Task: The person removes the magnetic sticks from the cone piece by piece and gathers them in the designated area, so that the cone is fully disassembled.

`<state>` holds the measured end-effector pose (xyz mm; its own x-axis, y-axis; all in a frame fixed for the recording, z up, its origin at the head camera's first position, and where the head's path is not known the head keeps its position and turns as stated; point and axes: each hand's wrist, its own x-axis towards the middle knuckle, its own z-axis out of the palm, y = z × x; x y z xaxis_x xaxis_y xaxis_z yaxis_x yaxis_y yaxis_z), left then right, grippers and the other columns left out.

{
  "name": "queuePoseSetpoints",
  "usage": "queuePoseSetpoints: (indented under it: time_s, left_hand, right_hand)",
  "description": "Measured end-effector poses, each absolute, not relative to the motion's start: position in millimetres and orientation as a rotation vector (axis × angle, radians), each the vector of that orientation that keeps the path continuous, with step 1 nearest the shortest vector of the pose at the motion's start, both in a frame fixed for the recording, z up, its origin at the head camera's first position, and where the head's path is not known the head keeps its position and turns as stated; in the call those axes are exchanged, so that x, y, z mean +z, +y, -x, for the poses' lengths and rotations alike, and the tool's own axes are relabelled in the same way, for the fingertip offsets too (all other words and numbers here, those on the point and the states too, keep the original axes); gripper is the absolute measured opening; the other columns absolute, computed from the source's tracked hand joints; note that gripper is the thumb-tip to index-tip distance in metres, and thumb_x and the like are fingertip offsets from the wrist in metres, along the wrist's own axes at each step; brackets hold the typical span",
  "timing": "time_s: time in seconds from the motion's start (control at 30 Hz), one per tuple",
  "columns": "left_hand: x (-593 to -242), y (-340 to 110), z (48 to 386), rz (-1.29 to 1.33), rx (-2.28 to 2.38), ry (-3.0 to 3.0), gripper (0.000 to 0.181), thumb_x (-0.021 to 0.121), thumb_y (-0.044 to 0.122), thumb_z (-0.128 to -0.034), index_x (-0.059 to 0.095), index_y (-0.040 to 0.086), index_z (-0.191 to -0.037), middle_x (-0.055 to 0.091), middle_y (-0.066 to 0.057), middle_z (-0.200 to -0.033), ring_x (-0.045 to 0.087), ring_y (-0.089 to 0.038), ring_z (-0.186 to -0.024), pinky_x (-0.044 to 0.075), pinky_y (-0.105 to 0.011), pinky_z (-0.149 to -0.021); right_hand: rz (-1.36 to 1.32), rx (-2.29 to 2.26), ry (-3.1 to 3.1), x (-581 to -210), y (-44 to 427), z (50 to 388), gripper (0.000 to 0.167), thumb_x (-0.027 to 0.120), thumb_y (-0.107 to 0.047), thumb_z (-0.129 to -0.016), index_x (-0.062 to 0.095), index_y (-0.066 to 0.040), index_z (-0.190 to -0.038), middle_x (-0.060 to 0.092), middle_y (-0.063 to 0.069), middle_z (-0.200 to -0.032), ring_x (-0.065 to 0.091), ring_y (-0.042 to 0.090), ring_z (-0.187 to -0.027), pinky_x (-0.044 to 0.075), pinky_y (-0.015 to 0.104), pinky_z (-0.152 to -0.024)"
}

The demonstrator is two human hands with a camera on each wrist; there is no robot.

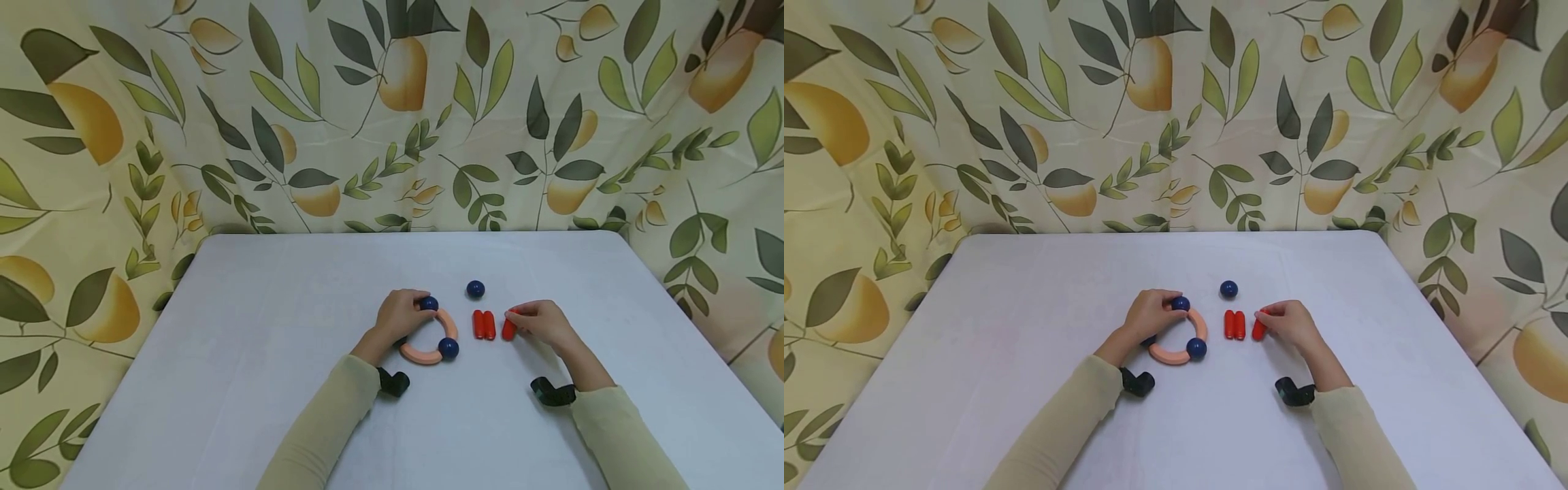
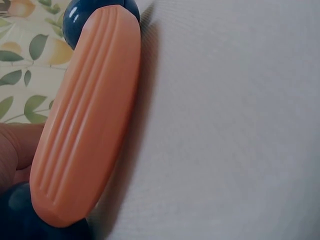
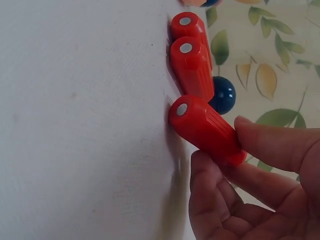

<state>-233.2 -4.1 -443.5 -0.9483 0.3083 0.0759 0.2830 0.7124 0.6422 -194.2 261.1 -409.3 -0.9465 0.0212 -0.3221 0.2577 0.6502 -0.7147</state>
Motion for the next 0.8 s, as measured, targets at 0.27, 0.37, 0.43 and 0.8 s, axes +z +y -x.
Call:
queuePoseSetpoints:
  time_s: [0.27, 0.37, 0.43, 0.8]
  left_hand:
    - [-444, -3, 233, -0.482, 1.071, 2.874, 0.040, 0.070, 0.030, -0.0821, 0.065, 0.012, -0.117, 0.063, -0.001, -0.114, 0.056, -0.013, -0.104, 0.043, -0.027, -0.084]
    - [-444, -4, 233, -0.481, 1.073, 2.874, 0.040, 0.070, 0.030, -0.0821, 0.064, 0.012, -0.117, 0.063, -0.001, -0.114, 0.056, -0.013, -0.103, 0.043, -0.026, -0.084]
    - [-444, -4, 233, -0.481, 1.078, 2.872, 0.040, 0.070, 0.030, -0.0821, 0.064, 0.012, -0.117, 0.063, -0.001, -0.114, 0.056, -0.013, -0.104, 0.043, -0.027, -0.084]
    - [-444, -3, 234, -0.463, 1.073, 2.862, 0.040, 0.070, 0.030, -0.0822, 0.064, 0.013, -0.117, 0.062, 0.000, -0.115, 0.054, -0.014, -0.107, 0.042, -0.028, -0.087]
  right_hand:
    - [-0.273, -1.172, 2.588, -412, 259, 203, 0.040, 0.061, -0.023, -0.088, 0.059, 0.008, -0.112, 0.060, 0.013, -0.091, 0.051, 0.023, -0.079, 0.046, 0.028, -0.067]
    - [-0.292, -1.168, 2.597, -413, 256, 206, 0.039, 0.062, -0.023, -0.087, 0.059, 0.008, -0.110, 0.060, 0.013, -0.090, 0.051, 0.023, -0.077, 0.046, 0.027, -0.065]
    - [-0.297, -1.157, 2.609, -415, 255, 207, 0.038, 0.063, -0.023, -0.087, 0.060, 0.008, -0.108, 0.060, 0.013, -0.089, 0.051, 0.023, -0.076, 0.045, 0.027, -0.065]
    - [-0.300, -1.114, 2.602, -418, 249, 210, 0.038, 0.062, -0.023, -0.088, 0.061, 0.008, -0.110, 0.059, 0.014, -0.090, 0.050, 0.024, -0.079, 0.045, 0.027, -0.064]
